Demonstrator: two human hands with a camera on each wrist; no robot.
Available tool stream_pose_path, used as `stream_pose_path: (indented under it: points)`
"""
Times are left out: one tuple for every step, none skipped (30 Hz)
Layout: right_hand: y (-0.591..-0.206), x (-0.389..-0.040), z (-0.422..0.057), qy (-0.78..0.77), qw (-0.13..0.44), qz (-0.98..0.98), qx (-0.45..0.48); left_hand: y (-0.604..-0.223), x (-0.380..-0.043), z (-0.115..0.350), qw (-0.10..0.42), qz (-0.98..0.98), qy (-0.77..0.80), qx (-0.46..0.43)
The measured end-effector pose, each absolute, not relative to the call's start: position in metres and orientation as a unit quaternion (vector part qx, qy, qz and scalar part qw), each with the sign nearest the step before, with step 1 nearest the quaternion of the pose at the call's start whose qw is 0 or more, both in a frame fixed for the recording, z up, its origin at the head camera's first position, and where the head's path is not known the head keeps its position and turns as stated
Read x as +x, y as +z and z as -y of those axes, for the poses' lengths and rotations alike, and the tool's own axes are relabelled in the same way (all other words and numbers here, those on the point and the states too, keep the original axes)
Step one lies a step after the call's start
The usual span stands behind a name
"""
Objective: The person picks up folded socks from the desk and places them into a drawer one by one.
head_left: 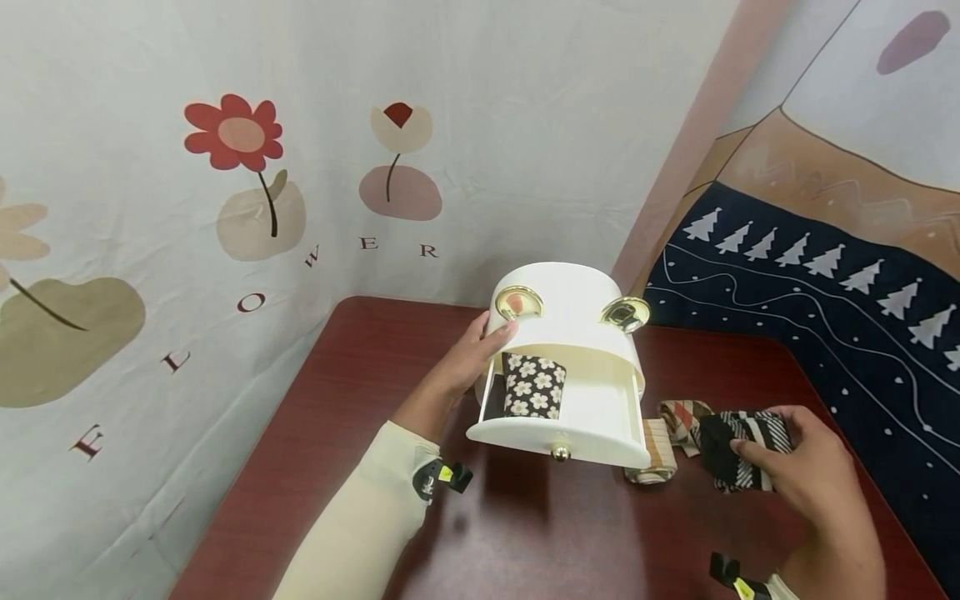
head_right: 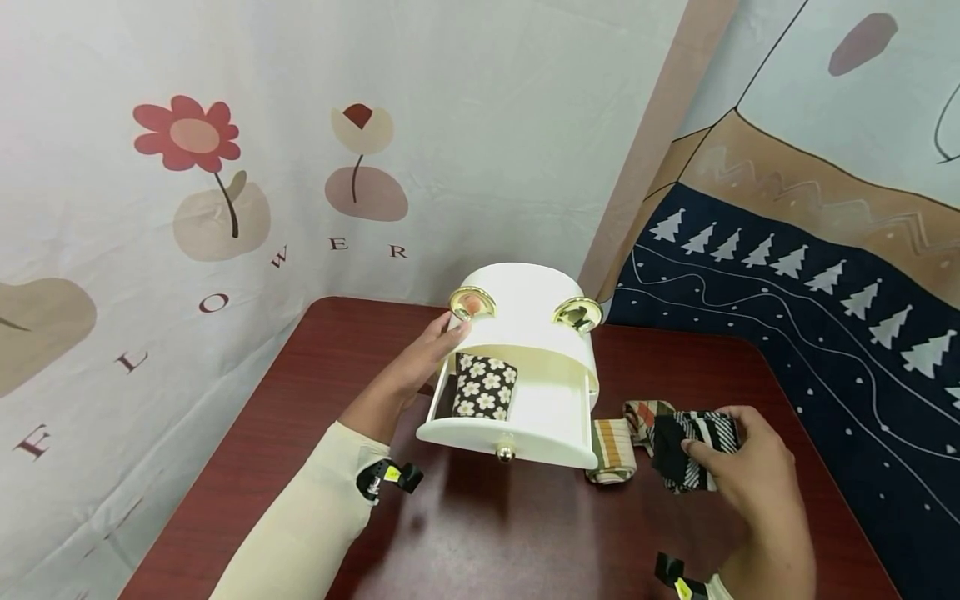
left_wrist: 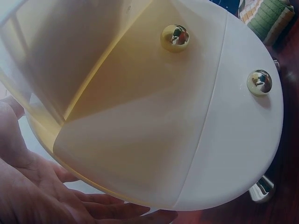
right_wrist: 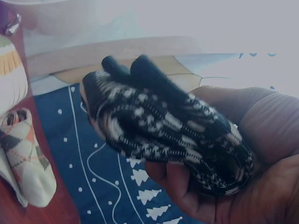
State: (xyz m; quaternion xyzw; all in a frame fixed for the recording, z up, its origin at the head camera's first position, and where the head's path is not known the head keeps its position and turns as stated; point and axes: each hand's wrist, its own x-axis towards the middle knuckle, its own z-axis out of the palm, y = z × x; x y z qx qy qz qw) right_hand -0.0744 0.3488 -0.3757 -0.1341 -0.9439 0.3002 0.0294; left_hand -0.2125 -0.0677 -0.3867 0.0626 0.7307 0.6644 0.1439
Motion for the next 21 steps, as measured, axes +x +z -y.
stream_pose_path:
  points:
    - [-0.375, -0.075, -0.346, 0.306, 0.034, 0.943, -0.130, -0.386, -0.212, 0.068, 0.144, -0.731, 0.664, 0.062]
    - [-0.375, -0.075, -0.344, 0.312, 0.037, 0.941, -0.127, -0.386, -0.212, 0.068, 0.143, -0.732, 0.663, 0.061]
    - [-0.374, -0.075, -0.342, 0.318, 0.038, 0.939, -0.123, -0.386, -0.212, 0.068, 0.142, -0.733, 0.662, 0.059]
    - [-0.374, -0.076, -0.340, 0.321, 0.038, 0.939, -0.120, -0.386, -0.211, 0.068, 0.142, -0.734, 0.662, 0.057]
    - [-0.373, -0.076, -0.338, 0.324, 0.038, 0.938, -0.117, -0.386, -0.211, 0.068, 0.141, -0.734, 0.662, 0.057]
    - [-0.373, -0.076, -0.336, 0.325, 0.038, 0.938, -0.113, -0.386, -0.211, 0.068, 0.142, -0.734, 0.662, 0.056]
    - [-0.372, -0.077, -0.334, 0.328, 0.038, 0.937, -0.110, -0.385, -0.211, 0.068, 0.141, -0.734, 0.662, 0.056]
    - [-0.371, -0.077, -0.332, 0.336, 0.037, 0.935, -0.108, -0.385, -0.210, 0.068, 0.141, -0.734, 0.662, 0.054]
    - [-0.371, -0.078, -0.330, 0.342, 0.036, 0.933, -0.105, -0.385, -0.210, 0.068, 0.142, -0.733, 0.663, 0.054]
    - [-0.370, -0.078, -0.328, 0.349, 0.036, 0.931, -0.103, -0.384, -0.209, 0.068, 0.143, -0.732, 0.664, 0.054]
    - [-0.369, -0.079, -0.326, 0.359, 0.034, 0.927, -0.101, -0.384, -0.209, 0.068, 0.143, -0.731, 0.665, 0.053]
    - [-0.368, -0.079, -0.324, 0.370, 0.033, 0.923, -0.099, -0.384, -0.209, 0.068, 0.143, -0.732, 0.665, 0.052]
    - [-0.367, -0.080, -0.322, 0.381, 0.032, 0.919, -0.097, -0.385, -0.210, 0.068, 0.143, -0.732, 0.664, 0.053]
    - [-0.366, -0.080, -0.321, 0.391, 0.032, 0.915, -0.097, -0.385, -0.210, 0.068, 0.144, -0.731, 0.665, 0.054]
    - [-0.365, -0.081, -0.319, 0.398, 0.034, 0.911, -0.097, -0.385, -0.210, 0.068, 0.144, -0.731, 0.665, 0.054]
    - [-0.363, -0.081, -0.318, 0.406, 0.035, 0.908, -0.098, -0.385, -0.209, 0.068, 0.144, -0.731, 0.665, 0.054]
    - [-0.362, -0.081, -0.316, 0.415, 0.037, 0.904, -0.099, -0.385, -0.209, 0.069, 0.144, -0.731, 0.665, 0.054]
    - [-0.360, -0.082, -0.314, 0.421, 0.040, 0.901, -0.101, -0.385, -0.209, 0.069, 0.145, -0.731, 0.665, 0.053]
    - [-0.359, -0.082, -0.313, 0.427, 0.043, 0.897, -0.104, -0.384, -0.209, 0.069, 0.146, -0.729, 0.667, 0.054]
    - [-0.357, -0.083, -0.311, 0.429, 0.046, 0.896, -0.108, -0.384, -0.209, 0.069, 0.146, -0.729, 0.667, 0.052]
    - [-0.355, -0.083, -0.309, 0.432, 0.050, 0.893, -0.113, -0.384, -0.208, 0.069, 0.146, -0.729, 0.667, 0.051]
